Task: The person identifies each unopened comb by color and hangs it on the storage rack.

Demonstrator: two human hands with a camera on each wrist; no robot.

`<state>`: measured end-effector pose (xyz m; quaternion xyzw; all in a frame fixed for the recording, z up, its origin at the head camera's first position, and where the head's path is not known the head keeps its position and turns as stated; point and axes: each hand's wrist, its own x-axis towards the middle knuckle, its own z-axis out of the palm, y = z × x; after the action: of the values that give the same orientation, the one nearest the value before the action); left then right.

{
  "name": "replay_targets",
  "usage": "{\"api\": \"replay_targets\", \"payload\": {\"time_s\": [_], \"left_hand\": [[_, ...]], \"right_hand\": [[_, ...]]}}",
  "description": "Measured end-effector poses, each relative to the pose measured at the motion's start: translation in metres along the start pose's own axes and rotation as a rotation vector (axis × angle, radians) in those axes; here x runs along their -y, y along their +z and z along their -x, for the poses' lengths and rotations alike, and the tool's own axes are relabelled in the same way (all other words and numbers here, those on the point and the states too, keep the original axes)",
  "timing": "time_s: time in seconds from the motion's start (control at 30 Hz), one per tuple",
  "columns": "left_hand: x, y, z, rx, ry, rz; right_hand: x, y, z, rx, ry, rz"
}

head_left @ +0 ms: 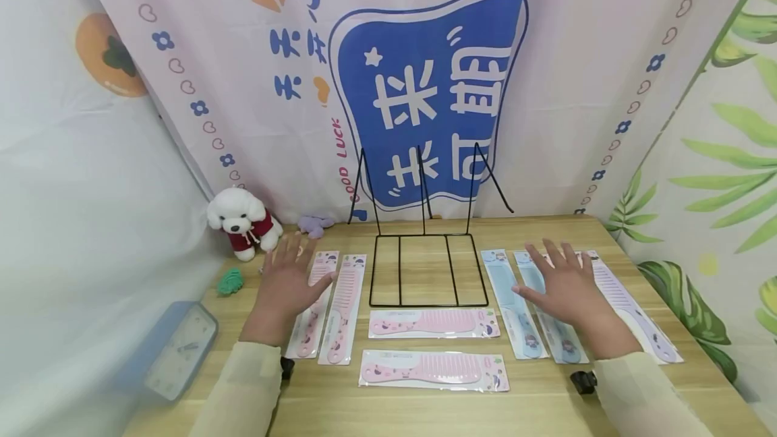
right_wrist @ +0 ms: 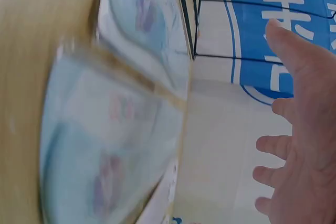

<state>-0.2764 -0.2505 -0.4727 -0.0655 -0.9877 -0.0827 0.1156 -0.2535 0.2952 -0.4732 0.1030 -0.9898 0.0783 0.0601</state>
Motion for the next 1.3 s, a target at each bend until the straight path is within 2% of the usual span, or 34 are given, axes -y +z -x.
{"api": "replay_targets", "payload": {"time_s": [0.17, 0.3, 0.4, 0.47, 1.0, 1.3], "left_hand": [[0.002, -0.003, 0.010, 0.052, -0.064, 0.065], [0.002, 0.003, 0.014, 0.156, -0.132, 0.126], [0.004, 0.010, 0.016, 0.232, -0.176, 0.133], [0.004, 0.013, 0.017, 0.256, -0.195, 0.129], [0.003, 0.019, 0.015, 0.343, -0.279, 0.225], [-0.002, 0.021, 0.012, 0.311, -0.331, 0.207]], "right_hand": [[0.018, 0.008, -0.006, 0.041, -0.034, -0.104], [0.035, 0.017, -0.012, 0.118, -0.038, -0.219], [0.045, 0.024, -0.016, 0.165, -0.040, -0.260], [0.049, 0.027, -0.018, 0.180, -0.048, -0.268], [0.069, 0.043, -0.030, 0.222, -0.067, -0.292], [0.068, 0.046, -0.033, 0.235, -0.066, -0.279]]}}
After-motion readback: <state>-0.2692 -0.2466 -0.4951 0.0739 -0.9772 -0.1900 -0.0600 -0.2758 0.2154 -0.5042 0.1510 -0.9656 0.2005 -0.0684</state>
